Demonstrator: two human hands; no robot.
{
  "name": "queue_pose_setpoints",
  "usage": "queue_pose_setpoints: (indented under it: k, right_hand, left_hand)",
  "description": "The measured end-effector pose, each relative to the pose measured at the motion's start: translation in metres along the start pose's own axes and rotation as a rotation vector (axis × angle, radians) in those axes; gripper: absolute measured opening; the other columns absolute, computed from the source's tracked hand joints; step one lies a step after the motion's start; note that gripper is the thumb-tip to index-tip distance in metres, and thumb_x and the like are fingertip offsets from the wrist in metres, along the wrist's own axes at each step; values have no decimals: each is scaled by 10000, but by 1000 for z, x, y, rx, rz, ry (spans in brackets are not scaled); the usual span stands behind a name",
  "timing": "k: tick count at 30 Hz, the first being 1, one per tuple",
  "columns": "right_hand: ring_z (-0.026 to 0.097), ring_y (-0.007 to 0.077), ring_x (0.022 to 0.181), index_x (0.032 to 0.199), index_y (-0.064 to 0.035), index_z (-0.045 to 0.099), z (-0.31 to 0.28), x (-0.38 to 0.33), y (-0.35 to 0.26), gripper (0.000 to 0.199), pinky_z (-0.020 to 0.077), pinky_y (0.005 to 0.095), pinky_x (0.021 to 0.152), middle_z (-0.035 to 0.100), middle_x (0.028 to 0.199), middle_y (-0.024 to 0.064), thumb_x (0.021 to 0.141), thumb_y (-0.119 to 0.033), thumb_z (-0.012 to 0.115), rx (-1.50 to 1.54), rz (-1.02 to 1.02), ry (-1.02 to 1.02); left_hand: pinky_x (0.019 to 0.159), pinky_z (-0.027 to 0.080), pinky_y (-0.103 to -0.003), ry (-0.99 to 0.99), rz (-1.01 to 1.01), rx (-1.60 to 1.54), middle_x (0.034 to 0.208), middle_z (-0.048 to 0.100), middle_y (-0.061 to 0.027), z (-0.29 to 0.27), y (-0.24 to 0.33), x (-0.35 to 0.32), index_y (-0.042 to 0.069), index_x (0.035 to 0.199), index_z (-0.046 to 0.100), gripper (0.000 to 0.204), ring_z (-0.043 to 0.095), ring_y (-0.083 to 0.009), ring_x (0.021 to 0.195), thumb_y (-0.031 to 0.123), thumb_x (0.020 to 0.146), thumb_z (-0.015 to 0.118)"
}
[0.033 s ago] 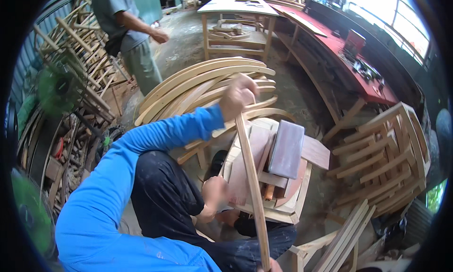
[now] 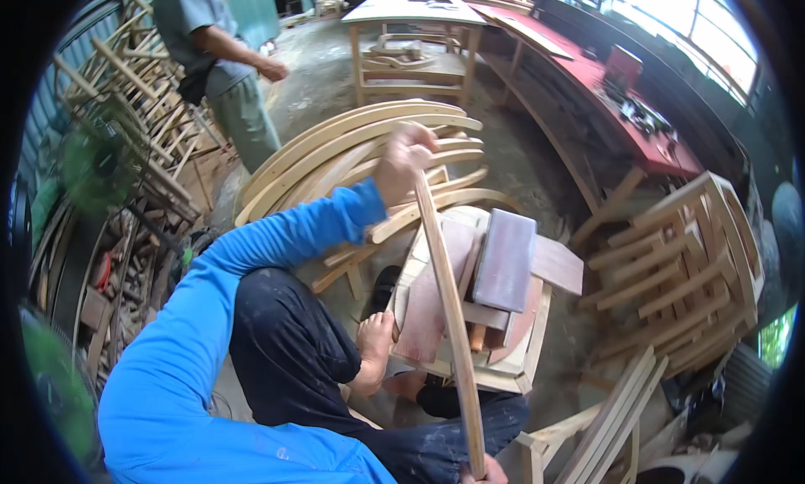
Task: Sanding curved wooden components using a stationary belt sander.
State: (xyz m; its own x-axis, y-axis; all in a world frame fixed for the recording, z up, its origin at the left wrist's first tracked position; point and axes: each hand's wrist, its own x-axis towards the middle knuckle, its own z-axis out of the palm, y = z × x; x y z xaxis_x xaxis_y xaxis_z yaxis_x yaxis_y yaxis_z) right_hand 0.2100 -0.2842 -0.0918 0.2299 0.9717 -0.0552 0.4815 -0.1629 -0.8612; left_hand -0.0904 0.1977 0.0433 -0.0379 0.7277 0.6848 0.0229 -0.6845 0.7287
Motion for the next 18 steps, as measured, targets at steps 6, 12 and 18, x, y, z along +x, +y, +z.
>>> queue_pose_setpoints:
  k: [6, 12, 18]
  right_hand:
    - [661, 159, 820, 1181, -14, 667, -19, 8, 11, 304, 543, 323, 717, 693, 904, 68, 897, -116, 701, 311, 323, -147]
    - [561, 207, 596, 1261, -51, 568, -6, -20, 54, 443, 489, 337, 530, 601, 791, 69, 975, -358, 709, 1092, 646, -454]
    - [429, 190, 414, 1292, -103, 542, 32, -54, 92, 593, 391, 343, 387, 472, 631, 65, 1022, -628, 488, 1415, 769, -785]
  left_hand:
    - [935, 452, -349, 174, -447, 150, 1083, 612, -64, -32, -51, -18, 47, 1211, 566, 349, 562, -176, 1004, 278, 966, 661]
    - [1051, 418, -453, 1, -1051, -131, 1393, 582, -121, -2, -4, -49, 60, 1466, 468, 653, 574, -246, 1224, 417, 965, 687]
    - [1020, 534, -497, -391, -714, -271, 1422, 574, -267, -11, -4, -46, 94, 1666, 10, 1108, 646, -388, 1214, 266, 898, 789]
